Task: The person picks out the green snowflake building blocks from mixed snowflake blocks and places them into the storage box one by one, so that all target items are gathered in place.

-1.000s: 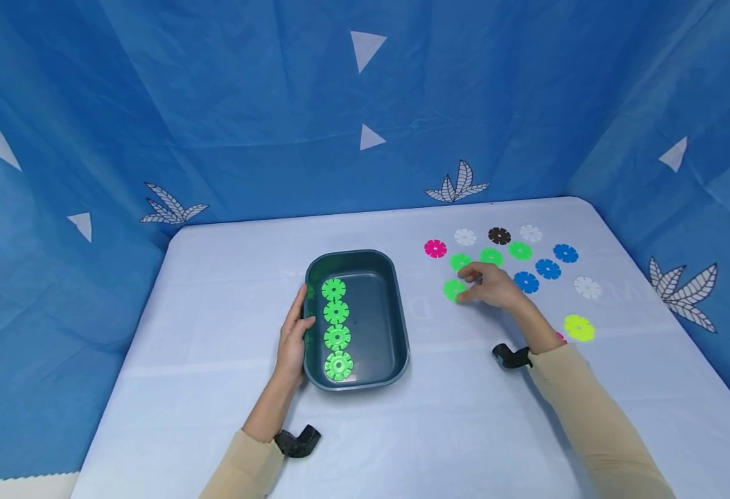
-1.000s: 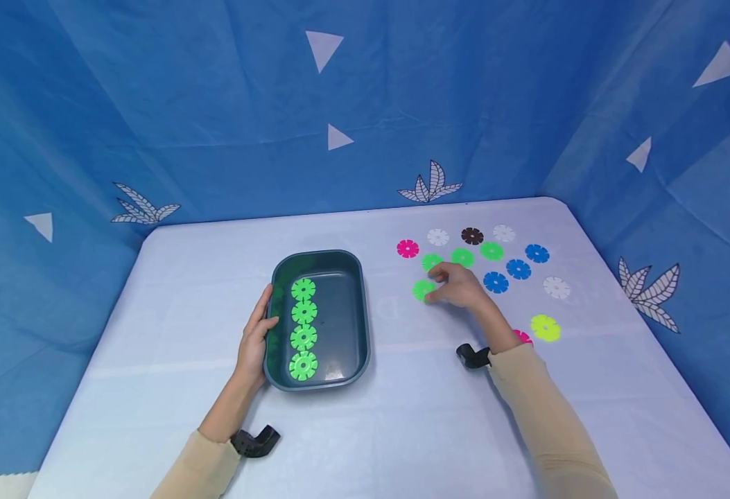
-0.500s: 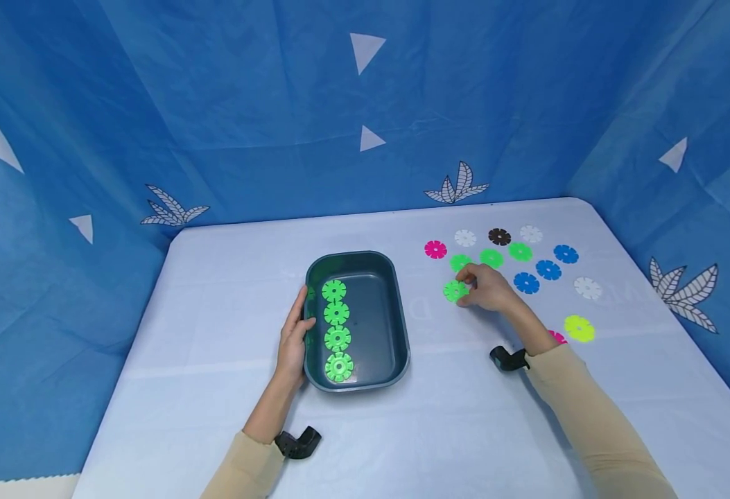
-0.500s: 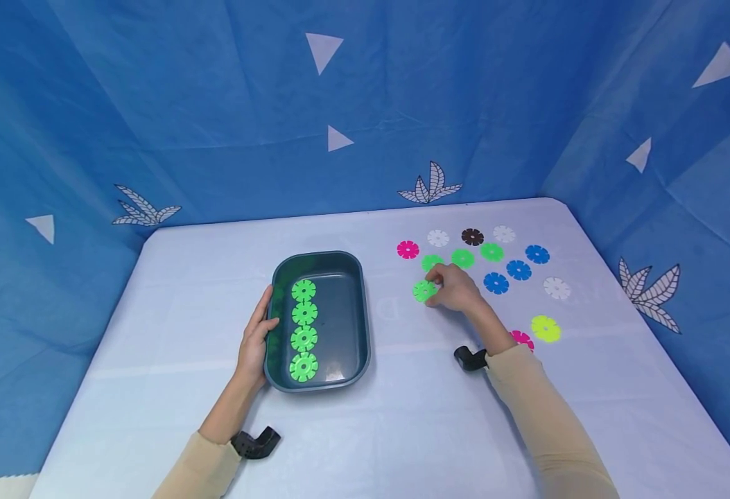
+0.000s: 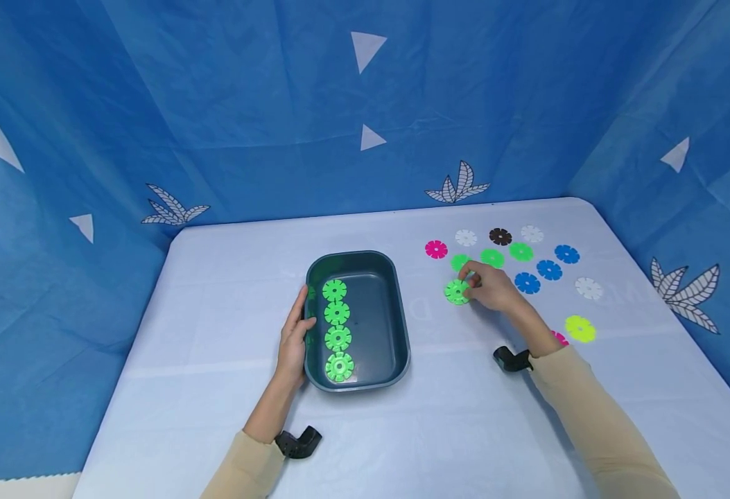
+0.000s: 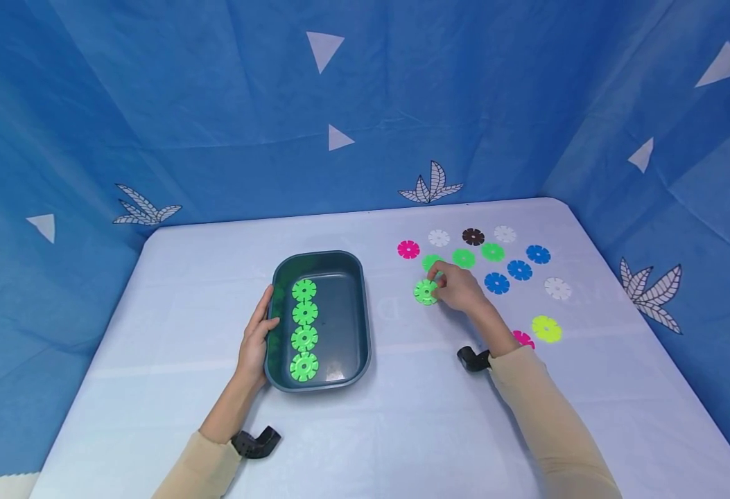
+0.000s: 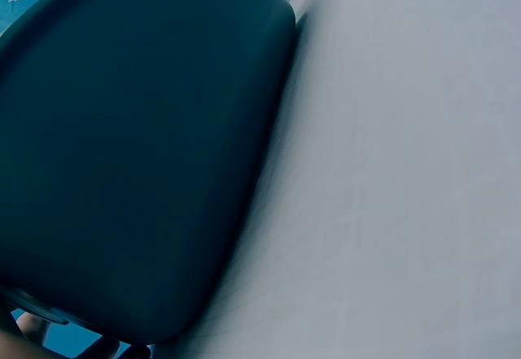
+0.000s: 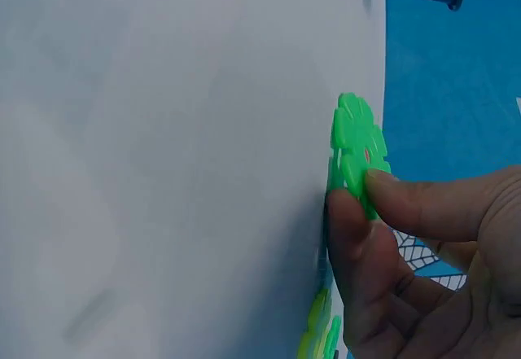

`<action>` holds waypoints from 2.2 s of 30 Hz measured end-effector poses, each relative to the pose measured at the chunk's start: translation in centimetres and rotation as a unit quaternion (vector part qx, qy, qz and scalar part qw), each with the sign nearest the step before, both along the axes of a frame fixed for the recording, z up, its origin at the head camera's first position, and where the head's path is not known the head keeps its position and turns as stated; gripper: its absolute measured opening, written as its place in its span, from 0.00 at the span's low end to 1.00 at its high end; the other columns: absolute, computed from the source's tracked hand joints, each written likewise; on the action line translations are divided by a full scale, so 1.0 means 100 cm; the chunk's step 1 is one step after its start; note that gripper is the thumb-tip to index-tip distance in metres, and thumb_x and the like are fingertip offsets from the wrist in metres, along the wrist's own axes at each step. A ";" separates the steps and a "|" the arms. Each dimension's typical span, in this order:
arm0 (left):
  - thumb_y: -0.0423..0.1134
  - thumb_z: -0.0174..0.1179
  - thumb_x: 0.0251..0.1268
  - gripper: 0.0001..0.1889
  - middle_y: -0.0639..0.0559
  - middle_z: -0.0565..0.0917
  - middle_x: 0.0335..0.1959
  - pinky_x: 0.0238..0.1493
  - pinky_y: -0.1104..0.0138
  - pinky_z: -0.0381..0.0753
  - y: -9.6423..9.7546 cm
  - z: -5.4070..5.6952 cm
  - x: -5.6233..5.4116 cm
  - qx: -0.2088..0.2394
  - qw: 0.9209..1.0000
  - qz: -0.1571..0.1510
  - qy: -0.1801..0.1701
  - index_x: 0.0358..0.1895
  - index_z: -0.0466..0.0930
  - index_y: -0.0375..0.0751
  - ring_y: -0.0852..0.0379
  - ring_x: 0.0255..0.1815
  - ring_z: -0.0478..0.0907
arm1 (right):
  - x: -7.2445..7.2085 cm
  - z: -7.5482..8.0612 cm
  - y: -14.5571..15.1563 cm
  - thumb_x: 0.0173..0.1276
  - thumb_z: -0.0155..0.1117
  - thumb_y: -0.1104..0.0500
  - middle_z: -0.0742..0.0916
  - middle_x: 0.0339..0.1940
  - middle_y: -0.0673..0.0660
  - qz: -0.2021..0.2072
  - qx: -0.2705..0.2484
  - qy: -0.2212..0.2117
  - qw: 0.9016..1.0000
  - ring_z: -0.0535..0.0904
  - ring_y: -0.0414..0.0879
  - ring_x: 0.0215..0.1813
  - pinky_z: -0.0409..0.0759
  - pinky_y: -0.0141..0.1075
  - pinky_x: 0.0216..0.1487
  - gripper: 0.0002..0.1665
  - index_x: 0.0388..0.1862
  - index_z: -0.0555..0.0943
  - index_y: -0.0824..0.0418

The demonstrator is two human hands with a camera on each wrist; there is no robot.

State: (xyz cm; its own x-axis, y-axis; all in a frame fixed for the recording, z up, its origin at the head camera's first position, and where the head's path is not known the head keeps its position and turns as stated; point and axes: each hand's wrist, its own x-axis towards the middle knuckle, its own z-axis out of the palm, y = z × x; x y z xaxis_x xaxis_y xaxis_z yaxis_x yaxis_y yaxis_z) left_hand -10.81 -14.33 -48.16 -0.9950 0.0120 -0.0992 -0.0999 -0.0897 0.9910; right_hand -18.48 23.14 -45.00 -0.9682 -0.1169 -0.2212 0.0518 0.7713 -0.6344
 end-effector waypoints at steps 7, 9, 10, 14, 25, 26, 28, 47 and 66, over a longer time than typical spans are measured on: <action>0.32 0.41 0.72 0.33 0.60 0.47 0.81 0.80 0.55 0.40 0.000 0.000 0.001 0.008 1.000 0.000 -0.001 0.79 0.51 0.56 0.58 0.81 0.38 | 0.000 0.004 0.004 0.65 0.61 0.68 0.79 0.32 0.60 -0.009 -0.060 -0.028 0.998 0.79 0.47 0.29 0.79 0.34 0.31 0.12 0.48 0.79 0.68; 0.32 0.41 0.72 0.33 0.60 0.47 0.81 0.80 0.55 0.41 0.000 0.000 0.001 0.011 1.000 0.001 0.000 0.79 0.51 0.56 0.58 0.81 0.38 | 0.000 0.008 0.002 0.66 0.61 0.67 0.79 0.34 0.60 -0.010 -0.074 -0.029 0.997 0.79 0.47 0.31 0.80 0.33 0.31 0.12 0.49 0.79 0.69; 0.32 0.41 0.72 0.33 0.60 0.47 0.81 0.80 0.55 0.41 0.000 0.001 0.001 0.012 1.000 0.001 0.000 0.79 0.51 0.56 0.58 0.81 0.38 | 0.000 0.011 0.001 0.67 0.62 0.67 0.79 0.35 0.60 -0.011 -0.081 -0.030 0.996 0.79 0.47 0.32 0.80 0.32 0.32 0.12 0.48 0.79 0.69; 0.31 0.41 0.72 0.33 0.60 0.47 0.81 0.80 0.55 0.41 0.000 0.000 0.000 0.015 1.000 -0.001 0.001 0.79 0.51 0.56 0.58 0.81 0.38 | 0.000 0.025 -0.013 0.67 0.62 0.66 0.78 0.37 0.61 0.007 -0.111 -0.022 0.994 0.81 0.48 0.35 0.82 0.32 0.35 0.12 0.48 0.79 0.69; 0.32 0.41 0.72 0.33 0.60 0.47 0.81 0.80 0.55 0.40 0.000 0.002 0.000 0.018 1.000 0.001 0.001 0.79 0.51 0.56 0.58 0.81 0.38 | 0.003 0.067 -0.084 0.64 0.64 0.69 0.82 0.35 0.61 0.180 -0.162 -0.027 0.970 0.83 0.58 0.33 0.84 0.51 0.37 0.07 0.42 0.81 0.65; 0.32 0.41 0.72 0.33 0.60 0.47 0.81 0.80 0.55 0.40 0.000 0.002 0.000 0.018 1.000 0.001 0.000 0.79 0.51 0.56 0.58 0.81 0.38 | 0.003 0.069 -0.091 0.64 0.64 0.69 0.82 0.35 0.60 0.203 -0.160 -0.032 0.965 0.83 0.56 0.32 0.84 0.52 0.37 0.07 0.41 0.81 0.65; 0.32 0.41 0.72 0.33 0.60 0.47 0.81 0.80 0.55 0.40 0.000 0.002 0.000 0.017 1.000 0.002 0.000 0.79 0.51 0.56 0.58 0.81 0.38 | 0.003 0.070 -0.105 0.64 0.64 0.70 0.82 0.33 0.59 0.249 -0.153 -0.041 0.955 0.83 0.54 0.31 0.83 0.55 0.37 0.07 0.40 0.81 0.64; 0.32 0.41 0.73 0.33 0.60 0.48 0.80 0.80 0.55 0.40 0.000 0.002 0.000 0.008 1.000 0.002 0.000 0.78 0.51 0.56 0.58 0.81 0.38 | 0.011 0.040 -0.164 0.62 0.63 0.73 0.83 0.24 0.52 0.420 -0.039 -0.097 0.902 0.83 0.49 0.25 0.82 0.34 0.27 0.09 0.33 0.81 0.61; 0.31 0.41 0.73 0.32 0.60 0.48 0.80 0.80 0.55 0.39 0.000 0.001 0.001 0.005 1.000 0.001 0.000 0.78 0.52 0.55 0.58 0.81 0.38 | 0.016 0.025 -0.176 0.57 0.68 0.74 0.82 0.20 0.53 0.420 0.039 -0.116 0.899 0.83 0.46 0.22 0.81 0.32 0.25 0.09 0.28 0.82 0.61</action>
